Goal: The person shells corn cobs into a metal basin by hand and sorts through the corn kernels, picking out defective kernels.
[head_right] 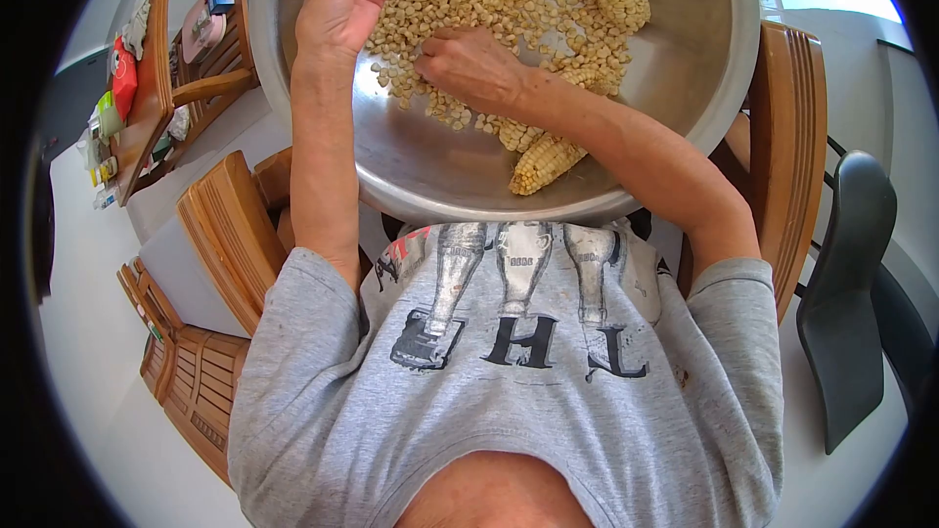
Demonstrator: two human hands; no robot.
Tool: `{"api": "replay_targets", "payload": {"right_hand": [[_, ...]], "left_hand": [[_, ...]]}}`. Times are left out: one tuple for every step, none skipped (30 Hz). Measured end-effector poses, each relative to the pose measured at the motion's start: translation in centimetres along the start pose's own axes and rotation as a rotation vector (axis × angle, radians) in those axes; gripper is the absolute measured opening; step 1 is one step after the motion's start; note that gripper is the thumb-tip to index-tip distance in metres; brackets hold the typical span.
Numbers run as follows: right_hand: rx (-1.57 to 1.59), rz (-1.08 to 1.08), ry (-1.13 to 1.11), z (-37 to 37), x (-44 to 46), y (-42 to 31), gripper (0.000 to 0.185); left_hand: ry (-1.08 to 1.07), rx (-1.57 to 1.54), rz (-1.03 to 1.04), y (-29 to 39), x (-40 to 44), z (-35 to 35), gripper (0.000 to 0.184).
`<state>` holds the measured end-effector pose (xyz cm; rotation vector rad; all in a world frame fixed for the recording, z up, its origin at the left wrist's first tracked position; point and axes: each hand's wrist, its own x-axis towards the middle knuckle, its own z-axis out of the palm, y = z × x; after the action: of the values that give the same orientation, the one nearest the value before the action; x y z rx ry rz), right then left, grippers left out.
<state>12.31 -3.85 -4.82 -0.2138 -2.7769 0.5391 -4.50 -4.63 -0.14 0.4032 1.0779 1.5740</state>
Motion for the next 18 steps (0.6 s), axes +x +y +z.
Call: {"api": "replay_targets", "payload": {"right_hand": [[-0.027,-0.013,-0.003,0.0,0.1,-0.1,0.01],[-0.056,-0.025,-0.005,0.0,0.2,-0.2,0.01],[-0.065,-0.021,0.018,0.2,0.2,-0.2,0.009],[-0.072,-0.019,0.04,0.6,0.3,-0.3,0.009],[-0.079,-0.017,0.062,0.6,0.3,-0.4,0.009],[-0.087,-0.019,0.051,0.5,0.3,-0.5,0.008],[-0.096,-0.021,0.041,0.2,0.4,-0.5,0.007],[-0.105,-0.024,0.033,-0.2,0.6,-0.5,0.007],[0.075,0.085,0.024,-0.4,0.7,-0.5,0.008],[0.255,0.192,0.015,-0.7,0.8,-0.3,0.01],[0.433,0.296,0.004,-1.1,1.1,-0.1,0.012],[0.723,0.369,-0.006,-1.9,1.2,0.4,0.013],[1.013,0.444,-0.016,-3.0,1.2,0.9,0.014],[1.303,0.519,-0.021,-3.7,1.0,1.4,0.015],[1.495,0.513,-0.017,-4.0,0.7,1.7,0.016],[1.685,0.5,-0.012,-4.3,0.4,2.0,0.017],[1.876,0.481,-0.01,-4.6,0.3,2.3,0.019],[1.934,0.482,0.019,-4.7,0.4,2.6,0.017]], "left_hand": [[-0.002,-0.01,-0.004,-0.1,0.1,-0.1,0.015],[-0.01,-0.013,-0.004,-0.1,0.1,0.0,0.015],[-0.018,-0.017,-0.002,0.0,0.2,0.0,0.015],[-0.024,-0.02,0.0,0.0,0.2,0.0,0.015],[-0.027,-0.016,0.002,0.0,0.2,-0.1,0.015],[-0.03,-0.012,0.004,0.0,0.3,-0.1,0.015],[-0.034,-0.007,0.006,0.0,0.4,-0.1,0.015],[-0.029,-0.005,0.005,0.0,0.4,-0.2,0.015],[-0.023,-0.002,0.004,-0.1,0.5,-0.3,0.015],[-0.015,0.002,0.005,0.0,0.6,-0.5,0.015],[-0.006,0.0,0.004,0.1,0.4,-0.4,0.015],[0.003,-0.003,0.005,0.1,0.1,-0.1,0.015],[0.008,-0.006,0.002,0.1,-0.1,0.1,0.015],[0.009,0.018,0.007,-0.1,-0.2,-0.1,0.013],[-0.003,0.032,0.003,-0.3,0.1,-0.6,0.015],[-0.015,0.047,0.0,-0.4,0.6,-1.2,0.019],[-0.026,0.06,0.0,-0.1,0.8,-0.9,0.023],[-0.017,0.066,-0.001,0.0,0.7,-0.5,0.023]]}}
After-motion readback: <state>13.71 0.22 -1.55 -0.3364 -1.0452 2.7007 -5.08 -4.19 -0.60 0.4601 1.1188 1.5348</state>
